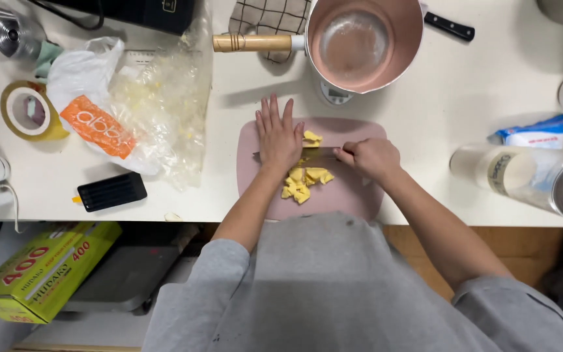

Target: Cutting a block of butter into small cubes on a cutting board and transferring them into a pot placed on a scale.

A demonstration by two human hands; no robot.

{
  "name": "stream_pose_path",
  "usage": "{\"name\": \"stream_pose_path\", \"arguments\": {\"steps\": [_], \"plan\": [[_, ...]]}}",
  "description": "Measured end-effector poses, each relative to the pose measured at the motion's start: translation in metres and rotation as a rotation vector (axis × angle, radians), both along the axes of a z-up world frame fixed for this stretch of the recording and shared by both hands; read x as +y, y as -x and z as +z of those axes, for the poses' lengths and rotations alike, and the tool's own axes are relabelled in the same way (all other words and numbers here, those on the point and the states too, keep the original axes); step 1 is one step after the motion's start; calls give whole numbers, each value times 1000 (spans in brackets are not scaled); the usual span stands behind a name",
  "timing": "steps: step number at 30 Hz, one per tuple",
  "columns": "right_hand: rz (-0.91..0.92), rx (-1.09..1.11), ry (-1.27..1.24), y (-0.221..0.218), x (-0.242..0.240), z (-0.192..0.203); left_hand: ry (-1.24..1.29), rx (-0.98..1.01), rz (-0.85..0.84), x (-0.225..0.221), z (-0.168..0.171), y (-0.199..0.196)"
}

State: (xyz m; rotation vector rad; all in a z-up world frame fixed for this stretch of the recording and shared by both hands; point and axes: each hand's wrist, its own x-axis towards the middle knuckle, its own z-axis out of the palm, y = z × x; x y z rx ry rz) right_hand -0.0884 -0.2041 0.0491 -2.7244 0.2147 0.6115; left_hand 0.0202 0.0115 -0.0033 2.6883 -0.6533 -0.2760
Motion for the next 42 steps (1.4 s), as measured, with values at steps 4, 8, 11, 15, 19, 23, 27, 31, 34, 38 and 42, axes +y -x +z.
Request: {"name": "stream_pose_path", "arguments": {"steps": [4,8,11,15,19,23,27,31,34,38,42], "plan": [[-21,101,10,-7,9,55,24,-4,-14,6,11,6],[-43,255,37,-11,9,104,38,30,2,6,47,8],[-61,311,10,4,14,109,20,47,-24,10,60,19],[-132,377,-21,31,24,87,5,94,-65,9,54,34],[-132,292,-6,53,32,34,-7,104,-88,18,32,45],[-19,56,80,50,32,26,49,12,-69,26,18,45],[38,-7,64,42,21,54,137,-12,-30,25,25,43],[-9,22,67,39,20,68,165,-14,-22,15,51,34],[-74,103,71,29,15,64,142,-38,-42,3,43,18],[-203,230,-40,6,16,74,92,-67,-77,-6,39,-6],[-221,270,-82,-5,11,61,54,-65,-81,-7,23,-13]]}}
